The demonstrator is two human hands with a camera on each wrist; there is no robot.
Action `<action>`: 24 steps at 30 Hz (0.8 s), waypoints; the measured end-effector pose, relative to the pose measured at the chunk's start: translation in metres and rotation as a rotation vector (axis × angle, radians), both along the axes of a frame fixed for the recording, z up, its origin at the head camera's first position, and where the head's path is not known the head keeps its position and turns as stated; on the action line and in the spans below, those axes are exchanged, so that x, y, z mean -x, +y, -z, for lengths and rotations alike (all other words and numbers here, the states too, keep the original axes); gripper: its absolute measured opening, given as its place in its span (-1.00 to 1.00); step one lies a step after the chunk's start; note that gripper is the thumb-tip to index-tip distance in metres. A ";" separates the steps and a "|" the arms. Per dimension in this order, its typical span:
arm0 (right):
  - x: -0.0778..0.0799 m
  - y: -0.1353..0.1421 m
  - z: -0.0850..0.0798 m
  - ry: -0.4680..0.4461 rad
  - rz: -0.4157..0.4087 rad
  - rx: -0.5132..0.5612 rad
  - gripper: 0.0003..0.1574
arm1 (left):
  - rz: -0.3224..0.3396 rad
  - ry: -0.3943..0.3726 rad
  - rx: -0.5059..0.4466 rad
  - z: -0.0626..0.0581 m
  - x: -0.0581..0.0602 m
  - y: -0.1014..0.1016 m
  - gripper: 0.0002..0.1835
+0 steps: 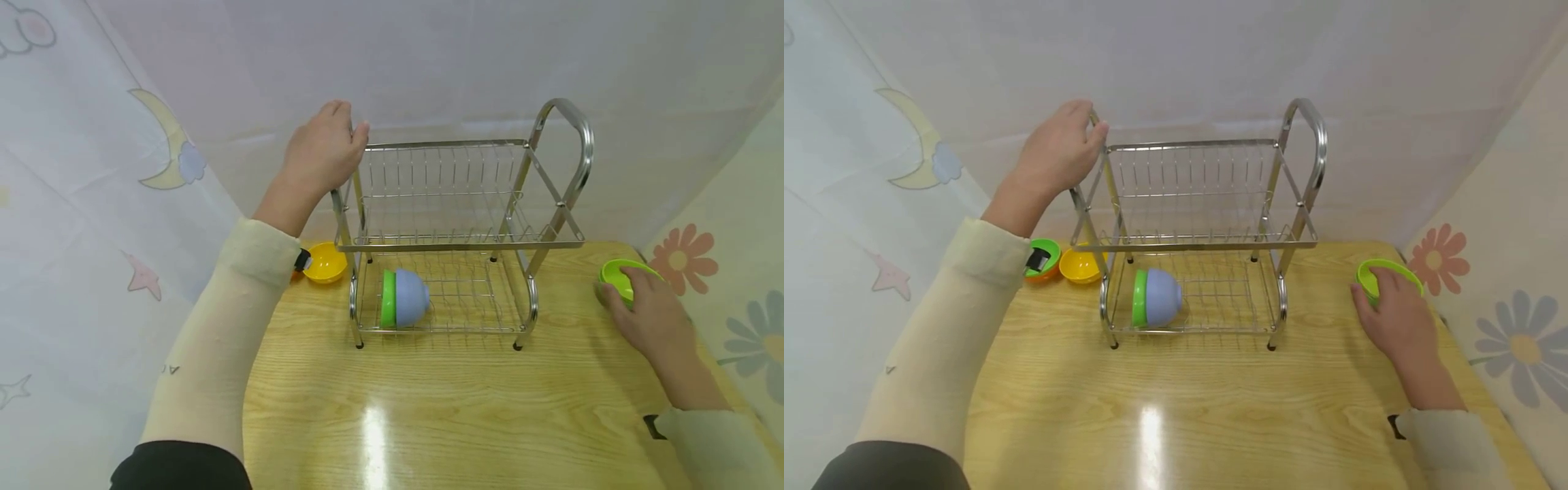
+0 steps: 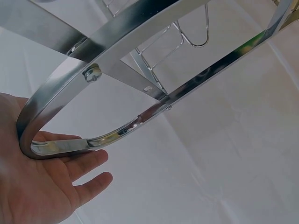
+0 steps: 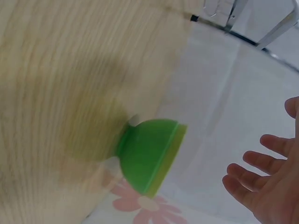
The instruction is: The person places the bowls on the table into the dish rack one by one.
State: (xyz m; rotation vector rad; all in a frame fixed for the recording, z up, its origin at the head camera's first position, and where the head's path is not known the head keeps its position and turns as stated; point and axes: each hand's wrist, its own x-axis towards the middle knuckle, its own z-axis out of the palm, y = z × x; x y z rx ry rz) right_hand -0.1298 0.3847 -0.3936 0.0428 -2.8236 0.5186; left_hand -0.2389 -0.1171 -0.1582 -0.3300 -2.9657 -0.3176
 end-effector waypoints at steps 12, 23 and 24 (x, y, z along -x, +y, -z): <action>0.034 0.052 0.020 -0.163 0.055 -0.031 0.04 | -0.017 -0.002 0.032 -0.001 0.001 0.002 -0.23; 0.052 0.069 0.030 -0.283 0.060 -0.008 0.28 | -0.024 -0.002 0.051 -0.002 0.000 0.002 -0.22; 0.053 0.070 0.032 -0.286 0.063 -0.005 0.29 | -0.024 -0.002 0.051 -0.002 0.000 0.002 -0.22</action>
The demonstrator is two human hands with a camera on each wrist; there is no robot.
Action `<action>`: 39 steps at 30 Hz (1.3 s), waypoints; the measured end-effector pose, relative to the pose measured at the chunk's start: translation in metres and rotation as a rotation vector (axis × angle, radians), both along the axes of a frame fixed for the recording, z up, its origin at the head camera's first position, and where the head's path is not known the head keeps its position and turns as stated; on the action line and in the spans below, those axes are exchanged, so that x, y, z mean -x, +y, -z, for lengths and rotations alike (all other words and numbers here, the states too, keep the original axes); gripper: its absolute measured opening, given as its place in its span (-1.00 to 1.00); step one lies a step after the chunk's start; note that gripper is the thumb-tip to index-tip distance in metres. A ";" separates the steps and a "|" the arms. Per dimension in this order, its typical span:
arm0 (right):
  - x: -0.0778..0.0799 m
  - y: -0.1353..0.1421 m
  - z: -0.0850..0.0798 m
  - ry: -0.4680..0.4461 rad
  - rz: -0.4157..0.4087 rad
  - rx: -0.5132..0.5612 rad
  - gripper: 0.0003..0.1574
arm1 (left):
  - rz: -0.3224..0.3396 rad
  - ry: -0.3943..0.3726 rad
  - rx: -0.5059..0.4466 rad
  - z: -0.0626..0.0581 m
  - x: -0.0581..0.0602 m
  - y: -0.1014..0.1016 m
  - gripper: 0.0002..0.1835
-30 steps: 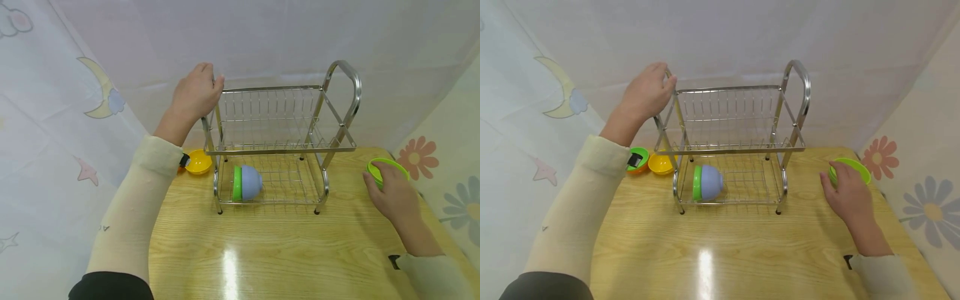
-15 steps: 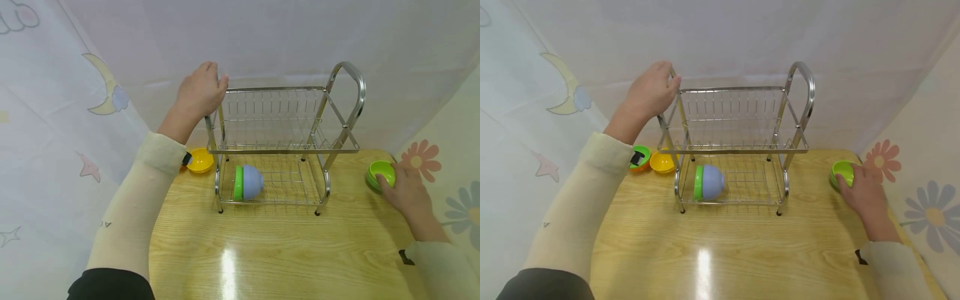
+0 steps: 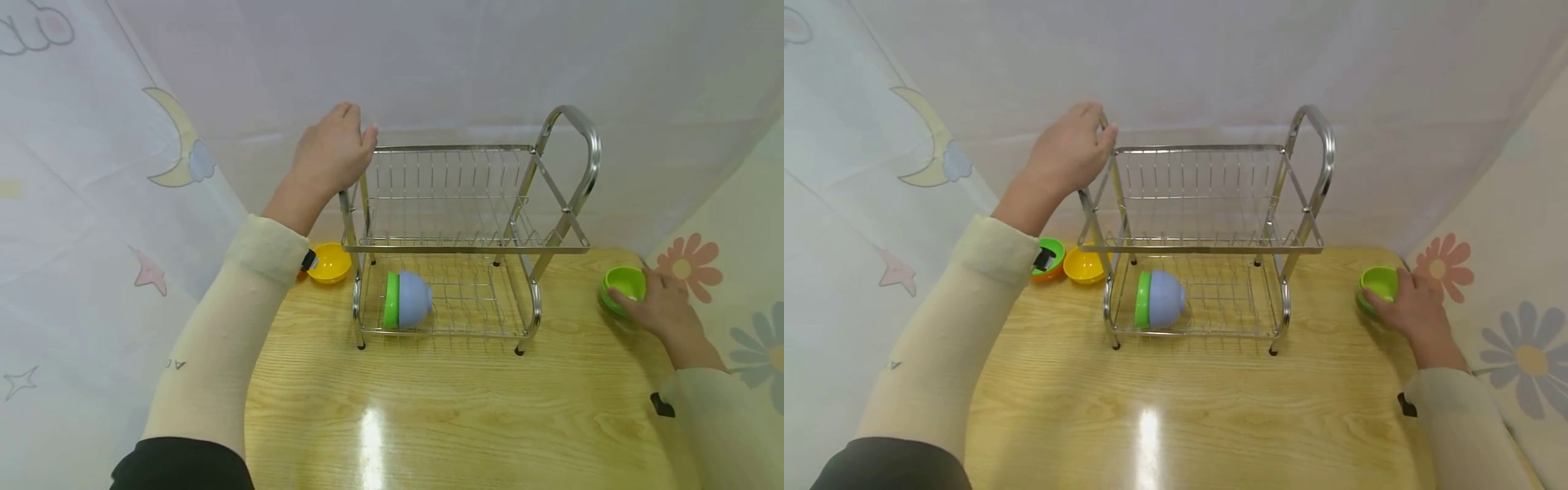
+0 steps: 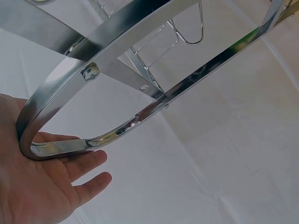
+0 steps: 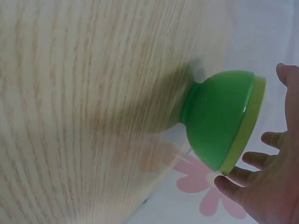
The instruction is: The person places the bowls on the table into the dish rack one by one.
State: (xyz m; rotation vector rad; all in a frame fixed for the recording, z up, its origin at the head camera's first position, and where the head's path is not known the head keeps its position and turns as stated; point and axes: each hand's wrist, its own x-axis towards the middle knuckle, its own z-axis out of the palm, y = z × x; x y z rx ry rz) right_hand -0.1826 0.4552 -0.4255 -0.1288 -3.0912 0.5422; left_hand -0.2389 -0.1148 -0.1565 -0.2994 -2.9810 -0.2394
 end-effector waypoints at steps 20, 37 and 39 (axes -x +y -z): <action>0.014 0.019 0.022 -0.172 0.085 0.024 0.65 | 0.005 0.019 -0.006 0.002 -0.001 0.002 -0.24; 0.013 0.015 0.019 -0.178 0.125 0.064 0.68 | 0.015 0.029 -0.013 0.002 0.000 -0.001 -0.24; 0.013 0.014 0.020 -0.170 0.132 0.065 0.68 | 0.016 0.030 -0.012 0.002 0.000 -0.001 -0.24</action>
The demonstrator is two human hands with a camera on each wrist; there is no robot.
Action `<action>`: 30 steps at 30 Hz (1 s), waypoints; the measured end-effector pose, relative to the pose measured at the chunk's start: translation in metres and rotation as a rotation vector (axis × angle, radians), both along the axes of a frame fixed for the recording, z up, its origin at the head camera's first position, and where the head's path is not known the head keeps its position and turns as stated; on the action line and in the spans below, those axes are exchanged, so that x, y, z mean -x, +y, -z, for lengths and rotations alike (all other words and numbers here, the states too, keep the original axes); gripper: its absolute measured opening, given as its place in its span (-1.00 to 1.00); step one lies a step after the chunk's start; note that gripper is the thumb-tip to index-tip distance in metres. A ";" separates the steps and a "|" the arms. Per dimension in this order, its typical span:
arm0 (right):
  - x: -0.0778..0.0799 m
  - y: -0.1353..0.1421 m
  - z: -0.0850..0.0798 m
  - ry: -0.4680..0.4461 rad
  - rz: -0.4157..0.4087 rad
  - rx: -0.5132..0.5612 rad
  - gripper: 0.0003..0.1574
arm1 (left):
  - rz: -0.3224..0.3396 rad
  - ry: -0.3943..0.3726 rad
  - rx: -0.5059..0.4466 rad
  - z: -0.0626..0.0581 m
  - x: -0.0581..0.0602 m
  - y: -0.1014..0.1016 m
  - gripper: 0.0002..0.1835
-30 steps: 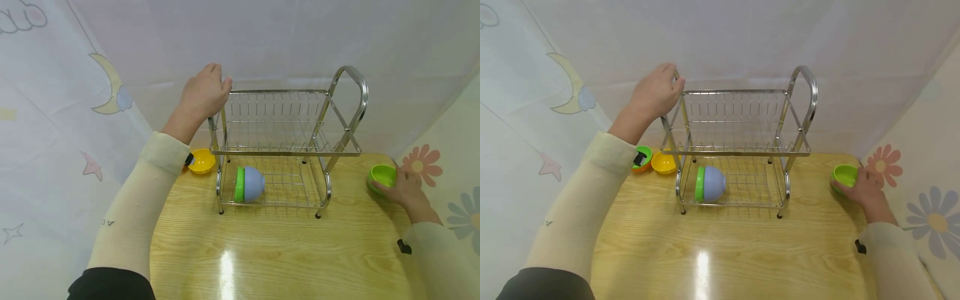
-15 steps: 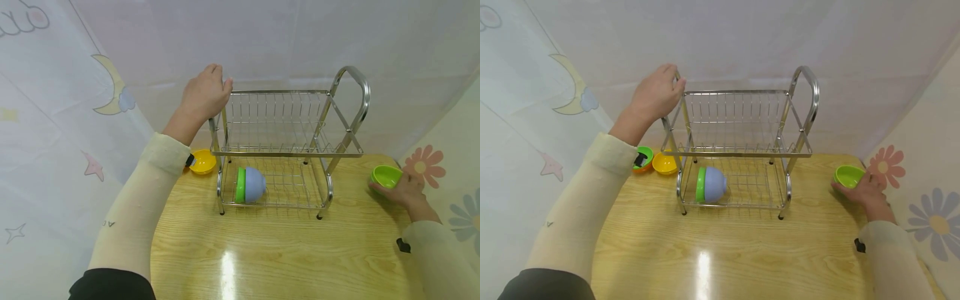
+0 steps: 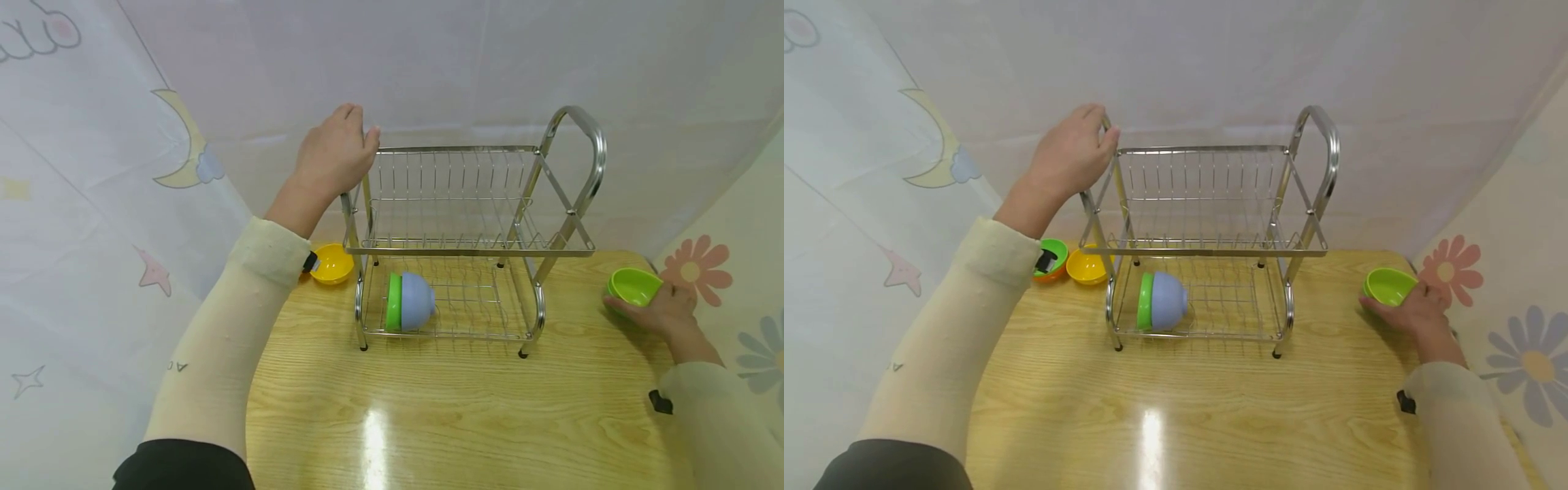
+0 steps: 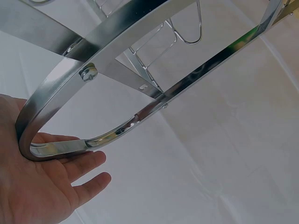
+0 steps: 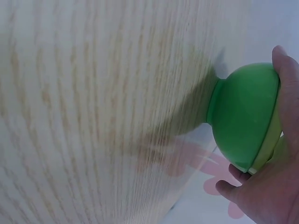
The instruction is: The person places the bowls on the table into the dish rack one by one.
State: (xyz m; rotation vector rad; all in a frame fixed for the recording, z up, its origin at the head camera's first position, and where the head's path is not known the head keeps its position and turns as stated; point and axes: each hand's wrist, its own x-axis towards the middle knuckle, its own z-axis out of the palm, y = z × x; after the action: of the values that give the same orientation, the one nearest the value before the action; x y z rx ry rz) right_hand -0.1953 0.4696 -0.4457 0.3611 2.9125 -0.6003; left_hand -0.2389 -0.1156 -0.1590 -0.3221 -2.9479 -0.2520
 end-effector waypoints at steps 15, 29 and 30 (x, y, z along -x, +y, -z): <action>0.001 0.004 0.007 0.076 0.010 0.017 0.71 | 0.001 0.007 0.004 0.001 0.001 0.001 -0.24; -0.007 -0.006 -0.009 0.143 -0.003 0.012 0.63 | -0.006 -0.001 0.004 0.001 0.001 0.002 -0.24; -0.007 -0.006 -0.012 0.147 -0.005 0.002 0.63 | -0.006 0.000 0.003 0.001 0.001 0.001 -0.24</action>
State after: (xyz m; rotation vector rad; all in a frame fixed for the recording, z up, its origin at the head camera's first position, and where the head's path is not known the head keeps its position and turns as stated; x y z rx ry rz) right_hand -0.1884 0.4634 -0.4342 0.3222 3.0507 -0.6559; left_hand -0.2400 -0.1141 -0.1595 -0.3138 -2.9494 -0.2477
